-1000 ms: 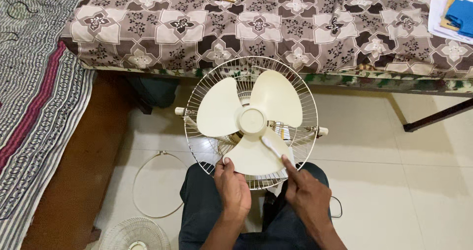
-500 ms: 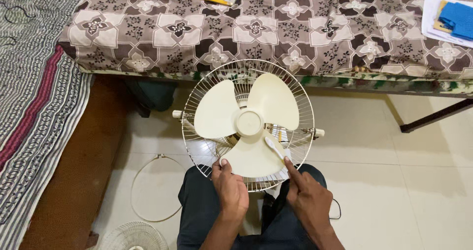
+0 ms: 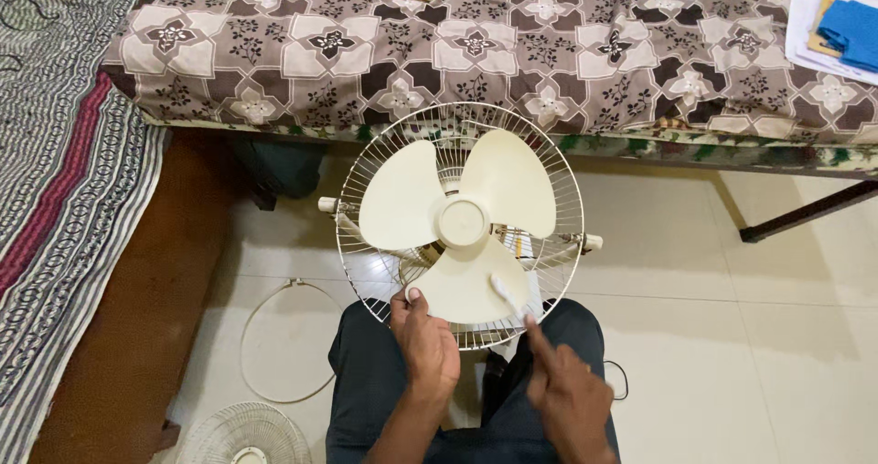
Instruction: The person sits on the floor with an electric table fan and removes the front guard, then wipes the fan blades with a small brush, then uses a screwdriver to unscrew the rear housing cap of the fan motor.
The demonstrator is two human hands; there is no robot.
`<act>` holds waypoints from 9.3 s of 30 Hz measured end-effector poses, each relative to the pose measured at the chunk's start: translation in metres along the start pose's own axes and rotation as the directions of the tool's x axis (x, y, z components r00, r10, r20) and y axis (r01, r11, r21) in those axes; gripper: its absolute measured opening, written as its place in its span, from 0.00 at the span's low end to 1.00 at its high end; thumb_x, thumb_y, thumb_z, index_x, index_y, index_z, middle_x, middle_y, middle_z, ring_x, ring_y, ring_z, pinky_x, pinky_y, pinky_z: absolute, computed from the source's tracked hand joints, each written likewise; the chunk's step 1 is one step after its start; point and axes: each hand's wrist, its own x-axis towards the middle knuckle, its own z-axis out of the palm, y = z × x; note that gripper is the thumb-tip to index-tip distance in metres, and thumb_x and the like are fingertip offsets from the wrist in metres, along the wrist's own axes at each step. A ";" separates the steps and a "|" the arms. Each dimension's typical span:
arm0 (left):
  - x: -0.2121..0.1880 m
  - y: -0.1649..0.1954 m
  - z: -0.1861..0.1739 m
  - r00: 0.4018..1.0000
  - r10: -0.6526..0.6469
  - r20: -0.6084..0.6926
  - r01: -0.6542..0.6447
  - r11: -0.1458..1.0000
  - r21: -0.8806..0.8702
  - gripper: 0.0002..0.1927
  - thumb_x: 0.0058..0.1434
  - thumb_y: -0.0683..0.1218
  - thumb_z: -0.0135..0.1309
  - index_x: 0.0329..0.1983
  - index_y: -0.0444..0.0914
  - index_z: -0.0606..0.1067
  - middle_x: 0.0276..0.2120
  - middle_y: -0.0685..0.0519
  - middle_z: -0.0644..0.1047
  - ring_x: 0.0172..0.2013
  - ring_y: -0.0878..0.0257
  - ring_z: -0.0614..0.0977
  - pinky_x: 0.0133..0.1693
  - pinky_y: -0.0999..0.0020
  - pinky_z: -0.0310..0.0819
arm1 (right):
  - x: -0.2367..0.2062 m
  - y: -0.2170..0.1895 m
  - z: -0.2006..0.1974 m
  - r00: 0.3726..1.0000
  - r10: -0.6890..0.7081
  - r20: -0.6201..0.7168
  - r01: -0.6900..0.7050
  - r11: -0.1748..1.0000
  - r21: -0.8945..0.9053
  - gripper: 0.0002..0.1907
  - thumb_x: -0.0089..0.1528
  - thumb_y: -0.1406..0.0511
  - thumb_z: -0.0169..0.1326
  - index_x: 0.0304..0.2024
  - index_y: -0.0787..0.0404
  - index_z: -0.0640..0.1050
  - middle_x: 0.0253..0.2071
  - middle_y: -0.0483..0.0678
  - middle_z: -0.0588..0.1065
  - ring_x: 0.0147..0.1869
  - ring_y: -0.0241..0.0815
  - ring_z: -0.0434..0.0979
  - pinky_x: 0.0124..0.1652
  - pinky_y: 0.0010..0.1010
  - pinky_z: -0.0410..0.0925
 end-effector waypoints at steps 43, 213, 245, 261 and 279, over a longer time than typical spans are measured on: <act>0.008 -0.006 -0.008 1.000 -0.005 0.014 0.005 1.000 -0.005 0.08 0.71 0.45 0.48 0.48 0.37 0.69 0.44 0.49 0.76 0.44 0.60 0.77 0.49 0.62 0.71 | -0.034 -0.035 0.018 0.979 0.046 0.200 -0.047 0.999 0.000 0.34 0.57 0.65 0.57 0.66 0.34 0.72 0.20 0.44 0.69 0.17 0.45 0.72 0.19 0.39 0.65; -0.017 0.006 0.006 0.968 -0.059 0.245 0.070 0.997 -0.037 0.18 0.72 0.39 0.41 0.63 0.27 0.69 0.56 0.38 0.76 0.55 0.55 0.79 0.60 0.60 0.73 | -0.022 0.010 0.002 0.990 0.070 0.122 -0.060 0.995 -0.079 0.39 0.55 0.70 0.55 0.68 0.37 0.70 0.22 0.45 0.67 0.18 0.46 0.68 0.20 0.42 0.64; -0.035 0.035 0.003 0.355 0.538 0.764 -0.888 -0.060 0.455 0.34 0.75 0.53 0.53 0.77 0.35 0.55 0.75 0.32 0.50 0.78 0.36 0.51 0.75 0.41 0.52 | 0.004 0.022 -0.018 0.819 0.471 0.329 -0.574 0.688 0.444 0.23 0.65 0.67 0.58 0.62 0.42 0.80 0.25 0.56 0.78 0.25 0.38 0.67 0.26 0.34 0.65; -0.019 0.087 -0.004 0.574 -0.041 0.818 -0.662 -0.611 0.434 0.38 0.56 0.41 0.61 0.72 0.43 0.68 0.74 0.32 0.56 0.74 0.36 0.55 0.70 0.42 0.56 | 0.053 0.012 0.004 0.918 -0.186 0.351 0.121 0.973 0.199 0.32 0.54 0.68 0.57 0.64 0.57 0.73 0.28 0.53 0.73 0.25 0.52 0.76 0.25 0.45 0.68; -0.011 0.090 -0.013 0.552 -0.018 0.833 -0.690 -0.571 0.445 0.34 0.53 0.36 0.63 0.66 0.45 0.74 0.73 0.39 0.61 0.73 0.40 0.61 0.70 0.49 0.60 | 0.038 0.001 0.001 0.881 -0.250 0.401 0.205 0.967 0.153 0.36 0.54 0.64 0.57 0.66 0.58 0.71 0.27 0.53 0.74 0.25 0.51 0.78 0.23 0.44 0.68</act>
